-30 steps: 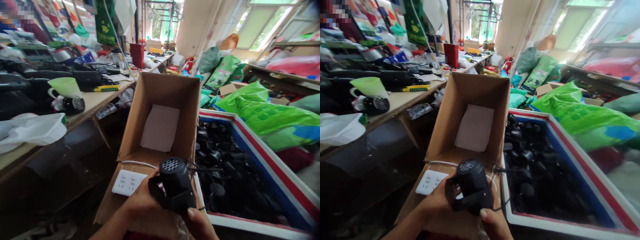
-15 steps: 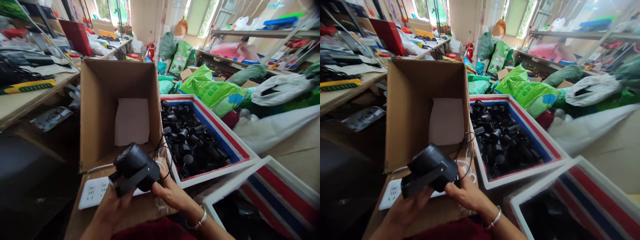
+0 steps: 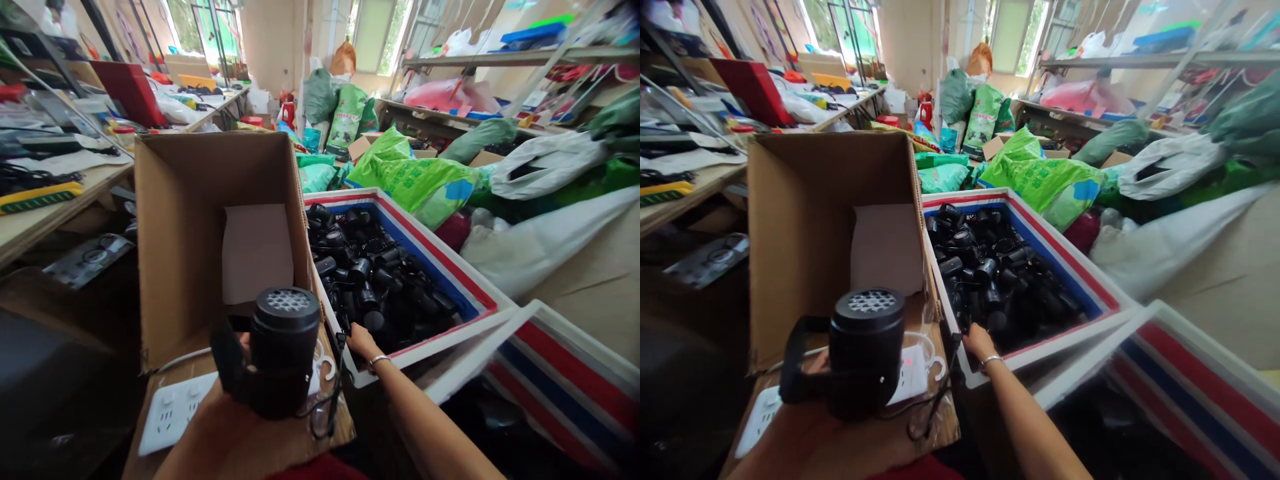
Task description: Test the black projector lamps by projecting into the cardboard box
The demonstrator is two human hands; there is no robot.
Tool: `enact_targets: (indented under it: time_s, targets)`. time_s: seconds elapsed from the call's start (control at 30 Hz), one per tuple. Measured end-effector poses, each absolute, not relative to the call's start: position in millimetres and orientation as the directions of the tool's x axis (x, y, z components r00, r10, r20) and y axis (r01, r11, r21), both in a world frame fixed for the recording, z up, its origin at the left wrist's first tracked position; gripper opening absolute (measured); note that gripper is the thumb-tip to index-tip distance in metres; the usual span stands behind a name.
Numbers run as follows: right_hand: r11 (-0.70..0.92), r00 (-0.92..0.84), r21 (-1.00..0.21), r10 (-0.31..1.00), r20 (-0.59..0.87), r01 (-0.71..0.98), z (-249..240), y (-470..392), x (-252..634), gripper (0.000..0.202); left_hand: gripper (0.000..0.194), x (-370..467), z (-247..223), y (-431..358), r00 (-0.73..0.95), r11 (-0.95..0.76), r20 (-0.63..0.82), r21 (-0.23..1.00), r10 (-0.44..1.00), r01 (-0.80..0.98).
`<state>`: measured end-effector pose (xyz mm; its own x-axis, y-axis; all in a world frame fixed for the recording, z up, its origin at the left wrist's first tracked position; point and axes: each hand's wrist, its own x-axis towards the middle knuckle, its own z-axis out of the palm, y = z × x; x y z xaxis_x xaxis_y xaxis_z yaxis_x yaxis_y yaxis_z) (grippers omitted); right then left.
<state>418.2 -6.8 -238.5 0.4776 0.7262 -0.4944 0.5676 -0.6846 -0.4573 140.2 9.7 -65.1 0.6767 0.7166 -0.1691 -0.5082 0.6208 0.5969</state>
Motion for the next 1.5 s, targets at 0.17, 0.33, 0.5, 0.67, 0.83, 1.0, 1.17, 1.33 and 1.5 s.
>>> enact_targets:
  time_s: [0.17, 0.33, 0.5, 0.67, 0.83, 1.0, 1.17, 1.33, 1.5]
  targets:
    - [-0.721, 0.479, -0.600, 0.686, -0.548, 0.347, -237, -10, 434, 0.023, 0.055, 166, -70, 3, 0.789, 0.662, -0.188, 0.674, 0.584, -0.329]
    - [-0.524, 0.564, -0.835, 0.746, -0.354, 0.169, -193, -77, 463, 0.046, 0.056, 182, -98, 3, 0.820, 0.663, -0.266, 0.728, 0.507, -0.174]
    - [-0.352, 0.592, -0.936, 0.760, -0.268, 0.029, -121, -152, 476, 0.061, 0.068, 234, -103, -12, 0.825, 0.670, -0.417, 0.739, 0.383, 0.063]
    - [-0.394, 0.609, -0.909, 0.756, -0.240, 0.132, -82, -200, 478, 0.042, 0.055, 286, -125, -51, 0.811, 0.613, -0.527, 0.736, 0.255, 0.286]
    - [-0.477, 0.710, -0.783, 0.702, -0.066, 0.399, -92, -254, 466, 0.039, 0.054, 308, -159, -81, 0.775, 0.526, -0.574, 0.760, 0.265, 0.383]
    - [-0.538, 0.665, -0.663, 0.743, -0.080, 0.521, -103, -296, 445, 0.044, 0.056, 307, -179, -88, 0.753, 0.458, -0.593, 0.774, 0.285, 0.436]
    - [-0.508, 0.732, -0.713, 0.682, 0.009, 0.483, -124, -315, 423, 0.048, 0.060, 304, -188, -88, 0.762, 0.400, -0.574, 0.801, 0.301, 0.446]
    - [-0.599, 0.652, -0.702, 0.715, -0.253, 0.385, -146, -322, 418, 0.045, 0.061, 303, -189, -90, 0.767, 0.345, -0.549, 0.828, 0.332, 0.443]
    - [-0.575, 0.786, -0.723, 0.614, -0.072, 0.383, -110, -322, 425, 0.047, 0.063, 304, -186, -90, 0.757, 0.326, -0.554, 0.828, 0.346, 0.457]
